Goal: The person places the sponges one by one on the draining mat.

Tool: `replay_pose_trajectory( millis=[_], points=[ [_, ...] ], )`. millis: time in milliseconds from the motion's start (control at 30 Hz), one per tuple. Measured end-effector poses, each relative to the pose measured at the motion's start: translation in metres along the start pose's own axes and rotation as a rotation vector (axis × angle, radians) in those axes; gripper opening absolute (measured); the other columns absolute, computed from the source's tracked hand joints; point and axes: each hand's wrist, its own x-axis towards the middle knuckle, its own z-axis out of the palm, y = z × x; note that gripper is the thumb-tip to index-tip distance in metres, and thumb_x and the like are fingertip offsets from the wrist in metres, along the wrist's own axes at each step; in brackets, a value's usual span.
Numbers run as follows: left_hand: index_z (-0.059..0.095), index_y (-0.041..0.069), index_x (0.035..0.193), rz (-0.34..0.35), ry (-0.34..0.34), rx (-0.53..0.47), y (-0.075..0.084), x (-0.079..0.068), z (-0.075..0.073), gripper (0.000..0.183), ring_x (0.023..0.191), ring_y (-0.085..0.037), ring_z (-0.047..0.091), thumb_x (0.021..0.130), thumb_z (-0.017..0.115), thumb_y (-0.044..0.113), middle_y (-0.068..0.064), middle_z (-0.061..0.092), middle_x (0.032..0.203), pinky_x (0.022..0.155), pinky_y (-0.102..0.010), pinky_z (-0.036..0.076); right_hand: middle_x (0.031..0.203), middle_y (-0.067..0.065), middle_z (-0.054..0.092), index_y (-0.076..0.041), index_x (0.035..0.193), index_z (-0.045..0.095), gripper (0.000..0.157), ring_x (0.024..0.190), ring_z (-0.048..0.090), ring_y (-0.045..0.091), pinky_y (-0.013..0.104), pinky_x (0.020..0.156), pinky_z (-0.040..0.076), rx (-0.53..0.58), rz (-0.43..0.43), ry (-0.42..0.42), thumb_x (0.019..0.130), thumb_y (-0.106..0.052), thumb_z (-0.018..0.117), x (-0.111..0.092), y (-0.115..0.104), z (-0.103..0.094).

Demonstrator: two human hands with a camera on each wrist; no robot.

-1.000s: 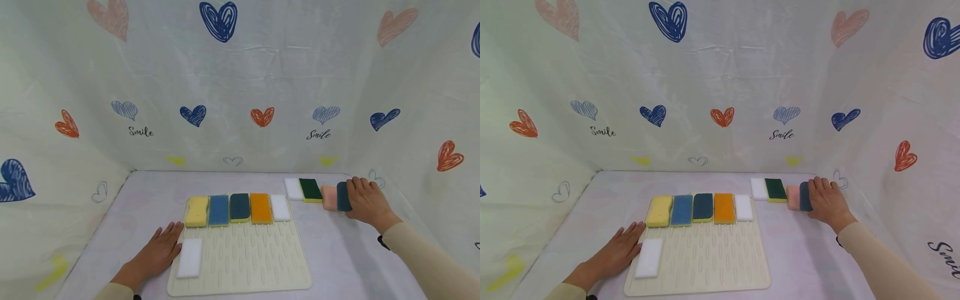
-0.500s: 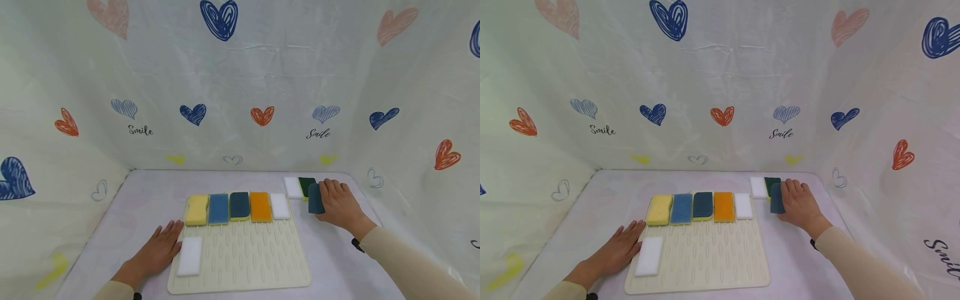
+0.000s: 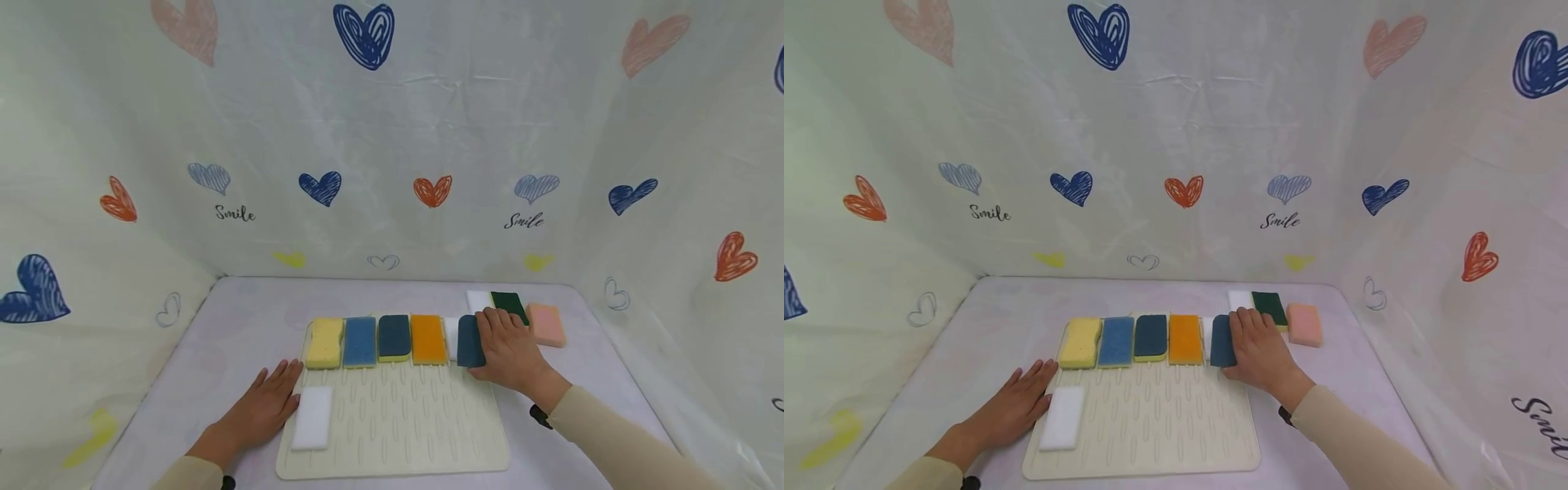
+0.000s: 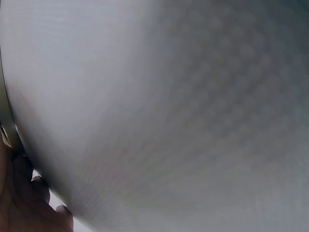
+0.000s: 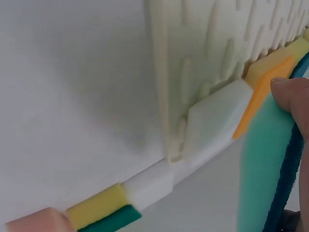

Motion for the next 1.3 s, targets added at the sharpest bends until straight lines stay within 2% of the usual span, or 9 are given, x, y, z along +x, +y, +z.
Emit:
replay_pose_trajectory(
  millis=[233, 367, 600, 767, 1000, 1300],
  points=[
    [0.037, -0.003, 0.161, -0.008, -0.008, 0.017, 0.0, 0.0, 0.002, 0.062, 0.154, -0.045, 0.037, 0.112, 0.052, 0.031, -0.023, 0.042, 0.165, 0.121, -0.07, 0.029, 0.13, 0.025, 0.06, 0.008, 0.138, 0.053, 0.118, 0.115, 0.059, 0.038, 0.052, 0.096, 0.053, 0.115, 0.003, -0.018, 0.064, -0.078, 0.086, 0.016, -0.043, -0.01],
    [0.036, -0.002, 0.162, -0.017, -0.013, 0.023, 0.0, 0.0, 0.002, 0.062, 0.154, -0.044, 0.037, 0.112, 0.051, 0.032, -0.022, 0.041, 0.165, 0.121, -0.07, 0.028, 0.131, 0.024, 0.06, 0.006, 0.14, 0.052, 0.117, 0.116, 0.059, 0.037, 0.05, 0.095, 0.052, 0.189, -0.031, -0.034, 0.067, -0.079, 0.084, 0.027, -0.076, -0.016],
    [0.035, -0.001, 0.163, -0.03, -0.033, 0.024, 0.0, 0.001, 0.002, 0.063, 0.155, -0.044, 0.036, 0.112, 0.051, 0.033, -0.021, 0.04, 0.166, 0.122, -0.07, 0.027, 0.135, 0.019, 0.061, 0.003, 0.145, 0.052, 0.12, 0.121, 0.059, 0.032, 0.044, 0.098, 0.052, 0.221, -0.095, -0.066, 0.07, -0.088, 0.074, 0.043, -0.131, -0.028],
    [0.035, -0.001, 0.163, -0.04, -0.042, 0.015, 0.001, 0.0, 0.001, 0.063, 0.155, -0.044, 0.035, 0.112, 0.051, 0.033, -0.021, 0.04, 0.167, 0.123, -0.069, 0.026, 0.135, 0.014, 0.061, 0.0, 0.145, 0.052, 0.117, 0.119, 0.058, 0.028, 0.041, 0.096, 0.05, 0.245, -0.148, -0.065, 0.072, -0.09, 0.068, 0.047, -0.162, -0.028],
    [0.035, -0.001, 0.163, -0.033, -0.042, 0.013, -0.001, 0.002, 0.002, 0.063, 0.156, -0.044, 0.035, 0.112, 0.051, 0.034, -0.021, 0.04, 0.167, 0.123, -0.069, 0.026, 0.127, 0.008, 0.058, -0.005, 0.143, 0.051, 0.113, 0.11, 0.054, 0.021, 0.035, 0.089, 0.046, 0.304, -0.171, -0.141, 0.073, -0.091, 0.067, 0.05, -0.188, -0.023],
    [0.034, -0.001, 0.163, -0.047, -0.059, -0.003, -0.002, 0.003, 0.004, 0.064, 0.156, -0.044, 0.032, 0.112, 0.05, 0.035, -0.021, 0.038, 0.168, 0.124, -0.07, 0.024, 0.123, 0.006, 0.059, -0.007, 0.141, 0.052, 0.108, 0.105, 0.053, 0.019, 0.034, 0.086, 0.043, 0.314, -0.17, -0.204, 0.075, -0.092, 0.064, 0.054, -0.199, -0.019]
  ],
)
